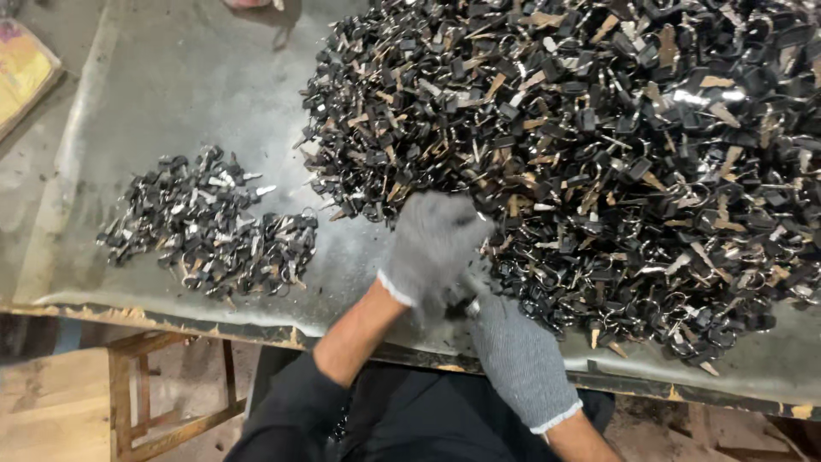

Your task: The person, wearing gray work gloves, picks small metal key-like parts one at a time from a large pile on a metal worktable and places them into a separate pile on the left side of the table, gradually building up the sorted pile.

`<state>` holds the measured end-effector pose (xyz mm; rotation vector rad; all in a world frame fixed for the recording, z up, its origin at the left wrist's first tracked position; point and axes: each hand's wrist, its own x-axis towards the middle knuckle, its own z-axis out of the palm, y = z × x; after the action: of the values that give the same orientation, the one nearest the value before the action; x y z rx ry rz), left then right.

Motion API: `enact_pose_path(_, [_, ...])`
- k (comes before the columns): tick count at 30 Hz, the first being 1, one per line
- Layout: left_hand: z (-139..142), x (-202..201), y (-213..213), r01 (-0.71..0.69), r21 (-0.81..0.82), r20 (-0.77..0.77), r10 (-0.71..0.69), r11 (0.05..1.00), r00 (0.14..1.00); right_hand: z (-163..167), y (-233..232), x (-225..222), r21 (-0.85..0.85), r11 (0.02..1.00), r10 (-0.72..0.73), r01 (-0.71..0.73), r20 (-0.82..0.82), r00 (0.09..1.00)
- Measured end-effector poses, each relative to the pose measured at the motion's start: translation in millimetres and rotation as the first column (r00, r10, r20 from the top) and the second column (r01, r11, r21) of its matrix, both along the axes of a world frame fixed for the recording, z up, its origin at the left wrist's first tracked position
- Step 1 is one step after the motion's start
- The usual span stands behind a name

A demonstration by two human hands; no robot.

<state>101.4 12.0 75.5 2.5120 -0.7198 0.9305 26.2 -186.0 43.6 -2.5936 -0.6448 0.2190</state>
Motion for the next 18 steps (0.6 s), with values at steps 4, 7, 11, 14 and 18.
enact_pose_path(4, [8.3, -42.9, -20.4, -0.036, 0.065, -0.189, 0.048, 0.997, 0.981, -7.6, 4.1, 8.0, -0.123, 0.992, 0.046, -0.041, 0.039, 0.998])
enact_pose_path(7, [5.9, -68.8, -22.3, -0.197, 0.019, -0.556, 0.174, 0.98, 0.813, -3.6, 7.8, 13.6, -0.309, 0.951, -0.088, -0.002, -0.278, 0.956])
enact_pose_path(11, [-5.2, -76.6, -9.3, -0.312, -0.124, -0.677, 0.15, 0.942, 0.721, 15.4, 5.4, 10.8, -0.14, 0.989, -0.089, 0.055, -0.251, 0.964])
enact_pose_path(14, [-15.6, -78.4, -3.8, -0.455, -0.125, -0.838, 0.152, 0.882, 0.525, 25.1, 6.8, 11.1, 0.03, 0.999, -0.008, 0.015, -0.217, 0.976])
enact_pose_path(18, [-26.6, -77.8, 0.4, -0.422, -0.217, -0.796, 0.091, 0.88, 0.598, 24.5, 9.3, 24.0, -0.083, 0.997, -0.029, -0.004, -0.394, 0.919])
